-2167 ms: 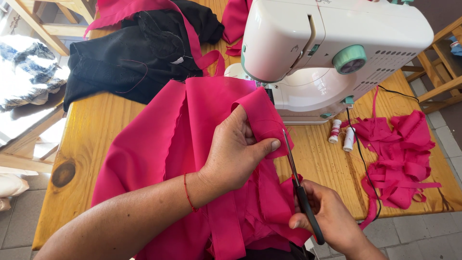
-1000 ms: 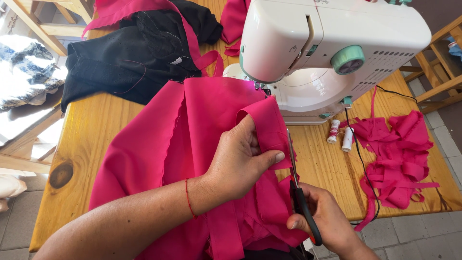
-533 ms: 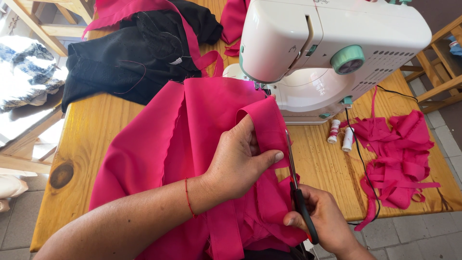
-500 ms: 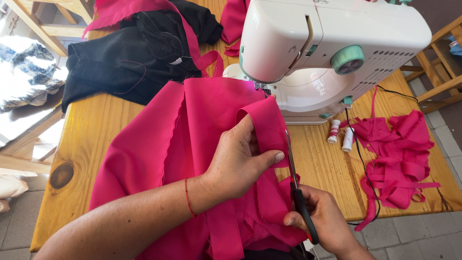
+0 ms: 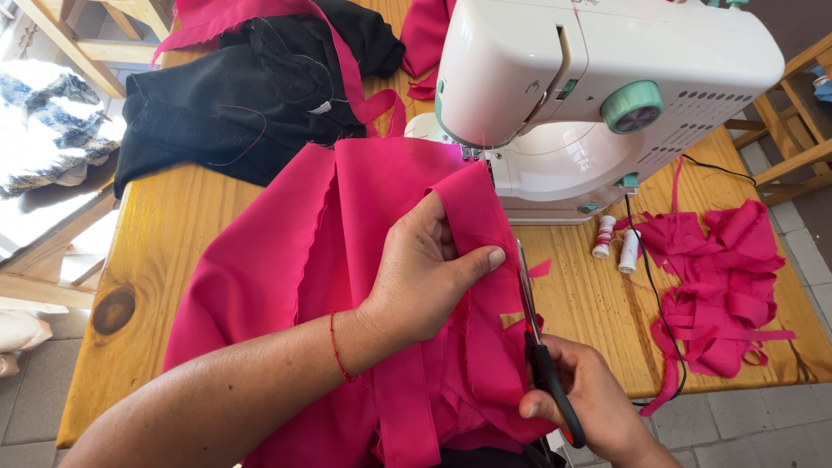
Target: The person aligns a piece of pink fabric on a wooden table next to a sewing machine. They use scissors to trim the edges of the fabric, cutting away excess material and loose threads.
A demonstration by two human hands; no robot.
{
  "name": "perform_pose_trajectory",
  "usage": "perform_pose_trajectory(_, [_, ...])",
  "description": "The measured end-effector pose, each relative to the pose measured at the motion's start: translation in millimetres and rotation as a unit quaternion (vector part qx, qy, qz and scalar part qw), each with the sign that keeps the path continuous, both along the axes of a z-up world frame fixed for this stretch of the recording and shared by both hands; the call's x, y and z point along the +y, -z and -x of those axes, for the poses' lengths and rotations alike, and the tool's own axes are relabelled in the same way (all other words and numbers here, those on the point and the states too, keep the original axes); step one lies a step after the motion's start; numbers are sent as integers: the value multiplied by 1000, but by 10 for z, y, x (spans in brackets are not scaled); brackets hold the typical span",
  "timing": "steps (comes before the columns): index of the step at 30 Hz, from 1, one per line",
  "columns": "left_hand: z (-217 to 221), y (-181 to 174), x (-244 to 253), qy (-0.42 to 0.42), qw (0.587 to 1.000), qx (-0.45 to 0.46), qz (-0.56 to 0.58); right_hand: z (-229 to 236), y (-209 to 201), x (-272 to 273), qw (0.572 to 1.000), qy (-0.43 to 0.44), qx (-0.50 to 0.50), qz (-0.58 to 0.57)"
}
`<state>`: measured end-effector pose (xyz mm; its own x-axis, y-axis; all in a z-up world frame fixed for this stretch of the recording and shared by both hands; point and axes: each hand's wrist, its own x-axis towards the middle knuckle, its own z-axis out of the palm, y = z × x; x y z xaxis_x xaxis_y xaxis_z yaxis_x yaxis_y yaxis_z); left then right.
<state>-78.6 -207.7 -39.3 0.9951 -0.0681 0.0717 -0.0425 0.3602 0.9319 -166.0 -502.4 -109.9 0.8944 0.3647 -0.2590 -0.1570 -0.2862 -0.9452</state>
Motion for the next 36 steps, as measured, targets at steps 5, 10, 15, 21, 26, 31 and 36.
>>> perform_pose_trajectory(5, [54,-13,-24,-1,1000,-13,12,-22,-25,-6,1000,-3,8,28])
perform_pose_trajectory(10, [58,14,-29,-4,1000,-23,14,-20,-57,66,1000,8,18,-1])
perform_pose_trajectory(15, [60,30,-38,2,999,-31,11,-26,-92,161,999,4,7,-34])
perform_pose_trajectory(21, [46,71,-37,6,998,-55,14,-10,145,18,1000,29,7,3])
perform_pose_trajectory(26, [18,78,-34,9,999,-41,11,-8,192,-21,999,35,-4,31])
perform_pose_trajectory(31, [10,82,-37,9,999,-35,12,-5,251,-34,999,44,25,12])
perform_pose_trajectory(36, [24,29,-19,20,999,-18,-29,-77,198,-32,999,24,43,-18])
